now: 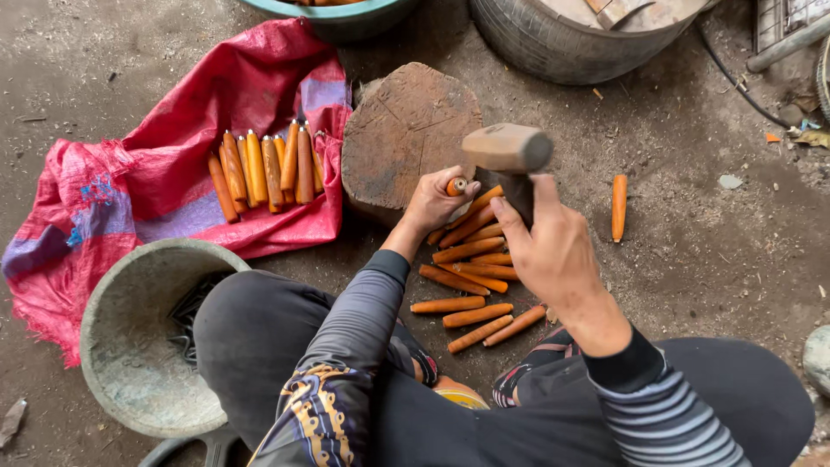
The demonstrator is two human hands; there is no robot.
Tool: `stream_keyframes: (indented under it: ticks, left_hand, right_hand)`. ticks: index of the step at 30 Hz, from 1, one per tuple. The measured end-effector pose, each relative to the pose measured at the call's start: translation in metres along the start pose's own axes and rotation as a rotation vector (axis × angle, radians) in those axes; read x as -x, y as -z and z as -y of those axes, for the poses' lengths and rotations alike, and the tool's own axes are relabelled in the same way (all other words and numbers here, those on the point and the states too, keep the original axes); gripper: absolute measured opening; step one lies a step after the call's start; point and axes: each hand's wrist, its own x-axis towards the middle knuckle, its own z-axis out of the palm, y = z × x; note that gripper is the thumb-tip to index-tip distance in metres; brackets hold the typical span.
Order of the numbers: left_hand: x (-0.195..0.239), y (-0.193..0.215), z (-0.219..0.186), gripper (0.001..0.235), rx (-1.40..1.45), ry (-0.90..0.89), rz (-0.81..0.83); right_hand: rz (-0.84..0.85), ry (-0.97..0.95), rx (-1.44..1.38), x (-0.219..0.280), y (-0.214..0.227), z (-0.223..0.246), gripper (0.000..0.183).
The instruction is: The person sits on the ground and repeatedly hammers nails into small orange cylindrical objects using a hammer and a wooden stump as an anvil. Finished items are placed on a red sack nearby.
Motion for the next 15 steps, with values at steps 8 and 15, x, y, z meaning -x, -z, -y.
stream_keyframes:
  ticks: [8,15]
  left_hand:
    - [0.0,0.011,-0.033,0.027,0.268,-0.247,-0.032]
    - [-0.005,0.02,-0.048,0.038,0.23,-0.063,-0.171]
  right_hand:
    - [0.141,-0.14,0.197,-0.018,-0.039,-0.028,0.047]
    - [0.08,-0.242,0.079,-0.009,-0.01,-0.03,0.044]
